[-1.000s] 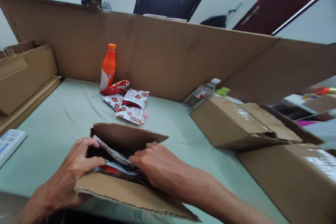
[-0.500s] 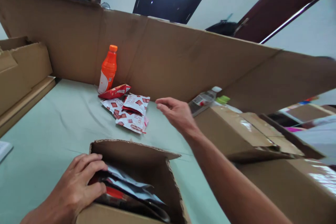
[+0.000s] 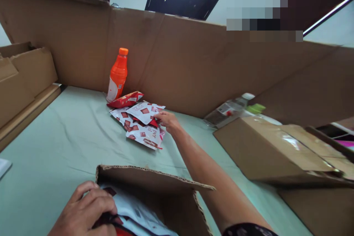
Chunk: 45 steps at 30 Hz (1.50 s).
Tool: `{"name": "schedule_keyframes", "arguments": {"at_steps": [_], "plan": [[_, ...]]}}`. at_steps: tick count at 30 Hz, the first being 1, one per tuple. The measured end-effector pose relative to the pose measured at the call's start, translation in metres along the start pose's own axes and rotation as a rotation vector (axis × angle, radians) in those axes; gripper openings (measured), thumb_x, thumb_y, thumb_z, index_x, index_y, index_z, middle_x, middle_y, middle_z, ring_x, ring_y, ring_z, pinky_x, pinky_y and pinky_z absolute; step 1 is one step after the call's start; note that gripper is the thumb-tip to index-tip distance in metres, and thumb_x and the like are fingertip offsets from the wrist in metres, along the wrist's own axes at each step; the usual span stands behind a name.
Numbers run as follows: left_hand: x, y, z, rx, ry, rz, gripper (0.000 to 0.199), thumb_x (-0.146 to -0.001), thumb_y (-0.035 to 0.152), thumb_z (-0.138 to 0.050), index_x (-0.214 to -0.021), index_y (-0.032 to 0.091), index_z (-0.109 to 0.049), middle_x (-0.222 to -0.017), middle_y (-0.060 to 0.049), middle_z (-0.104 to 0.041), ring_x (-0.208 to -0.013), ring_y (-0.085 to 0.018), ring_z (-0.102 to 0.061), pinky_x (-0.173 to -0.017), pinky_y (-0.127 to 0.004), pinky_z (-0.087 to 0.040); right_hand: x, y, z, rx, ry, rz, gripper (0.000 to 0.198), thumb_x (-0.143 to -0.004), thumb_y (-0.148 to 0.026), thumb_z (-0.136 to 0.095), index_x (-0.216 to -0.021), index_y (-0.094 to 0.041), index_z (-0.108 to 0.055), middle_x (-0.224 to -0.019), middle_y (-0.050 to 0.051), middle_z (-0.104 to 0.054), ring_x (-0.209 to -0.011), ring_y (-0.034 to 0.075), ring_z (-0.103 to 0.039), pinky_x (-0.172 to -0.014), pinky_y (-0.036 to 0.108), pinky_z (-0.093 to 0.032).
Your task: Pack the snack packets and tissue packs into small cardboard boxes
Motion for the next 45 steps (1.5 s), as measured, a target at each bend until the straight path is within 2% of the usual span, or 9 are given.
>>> {"name": "schedule_keyframes", "arguments": {"at_steps": [4, 7, 10, 14, 18, 22, 29, 33, 45], "plan": [[0.004, -0.005, -0.006, -0.02, 0.026, 0.002, 0.024, -0.091, 0.01, -0.057, -0.091, 0.03, -0.068, -0.105, 0.004, -0.072, -0.1, -0.019, -0.065, -0.105, -0.043, -0.05, 0.019, -0.015, 0.011, -0.13, 0.053, 0.117, 0.035, -0.098, -0.038, -0.064, -0.126, -0.017, -0.062, -0.124, 0.009, -0.065, -0.102, 0.022, -0.067, -0.086, 0.042, -0.058], [0.003, -0.006, -0.008, -0.009, 0.06, 0.002, 0.019, -0.089, 0.013, -0.06, -0.091, 0.03, -0.068, -0.105, 0.003, -0.073, -0.101, -0.02, -0.065, -0.104, -0.043, -0.049, 0.045, -0.038, 0.028, -0.251, 0.094, 0.287, 0.016, -0.091, -0.03, -0.07, -0.094, -0.015, -0.064, -0.088, 0.002, -0.068, -0.075, 0.015, -0.067, -0.067, 0.03, -0.057], [0.0, -0.004, -0.003, 0.028, 0.106, 0.012, 0.016, -0.087, 0.014, -0.063, -0.088, 0.029, -0.067, -0.103, 0.003, -0.073, -0.1, -0.021, -0.065, -0.103, -0.041, -0.048, 0.086, -0.064, 0.053, -0.367, 0.128, 0.479, 0.026, -0.072, -0.016, -0.075, -0.071, -0.021, -0.05, -0.063, -0.006, -0.057, -0.055, 0.01, -0.058, -0.055, 0.023, -0.051], [-0.006, 0.007, 0.016, 0.113, 0.082, 0.006, 0.017, -0.081, 0.016, -0.066, -0.092, 0.028, -0.066, -0.109, -0.001, -0.069, -0.105, -0.024, -0.062, -0.105, -0.047, -0.042, 0.163, -0.096, 0.098, -0.482, 0.108, 0.719, 0.036, -0.061, -0.011, -0.077, -0.087, -0.024, -0.056, -0.074, -0.006, -0.065, -0.061, 0.01, -0.061, -0.057, 0.023, -0.052], [-0.01, 0.018, 0.033, 0.184, 0.04, -0.031, 0.022, -0.075, 0.019, -0.063, -0.097, 0.023, -0.065, -0.111, -0.007, -0.063, -0.104, -0.026, -0.06, -0.104, -0.049, -0.037, 0.24, -0.113, 0.125, -0.455, 0.034, 0.812, 0.044, -0.069, -0.011, -0.076, -0.109, -0.028, -0.071, -0.086, 0.0, -0.073, -0.073, 0.015, -0.068, -0.059, 0.028, -0.057], [-0.012, 0.02, 0.038, 0.182, 0.026, -0.032, 0.022, -0.076, 0.012, -0.058, -0.095, 0.022, -0.065, -0.111, -0.006, -0.062, -0.102, -0.024, -0.06, -0.102, -0.046, -0.037, 0.282, -0.106, 0.121, -0.36, -0.024, 0.866, 0.023, -0.077, -0.016, -0.078, -0.096, -0.031, -0.078, -0.088, 0.0, -0.078, -0.067, 0.015, -0.071, -0.057, 0.028, -0.06], [-0.012, 0.023, 0.038, 0.202, 0.04, -0.027, 0.02, -0.077, 0.012, -0.058, -0.093, 0.021, -0.064, -0.108, -0.005, -0.061, -0.101, -0.023, -0.059, -0.1, -0.046, -0.036, 0.305, -0.097, 0.098, 0.051, -0.326, 1.343, 0.032, -0.084, 0.002, -0.061, -0.097, -0.024, -0.072, -0.085, 0.002, -0.077, -0.079, 0.015, -0.074, -0.069, 0.025, -0.06], [-0.011, 0.024, 0.039, 0.212, 0.064, -0.04, 0.016, -0.08, 0.014, -0.055, -0.092, 0.02, -0.063, -0.107, -0.006, -0.062, -0.102, -0.024, -0.059, -0.099, -0.046, -0.037, 0.308, -0.085, 0.087, 0.284, -0.435, 1.318, 0.023, -0.093, -0.005, -0.052, -0.093, -0.021, -0.068, -0.083, 0.003, -0.074, -0.071, 0.012, -0.069, -0.062, 0.02, -0.054], [-0.012, 0.024, 0.039, 0.207, 0.058, -0.047, 0.014, -0.081, 0.015, -0.054, -0.091, 0.021, -0.063, -0.106, -0.005, -0.062, -0.103, -0.024, -0.058, -0.099, -0.046, -0.036, 0.302, -0.063, 0.004, 1.313, -0.835, 0.858, 0.026, -0.092, -0.006, -0.052, -0.098, -0.014, -0.077, -0.093, 0.013, -0.078, -0.08, 0.024, -0.073, -0.065, 0.03, -0.047]]}}
Point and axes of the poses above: each hand's wrist, its own x-axis away from the middle knuckle, its own z-axis out of the back of the hand, y = z × x, the point moved 3 cm from there along -x, towards the middle knuckle
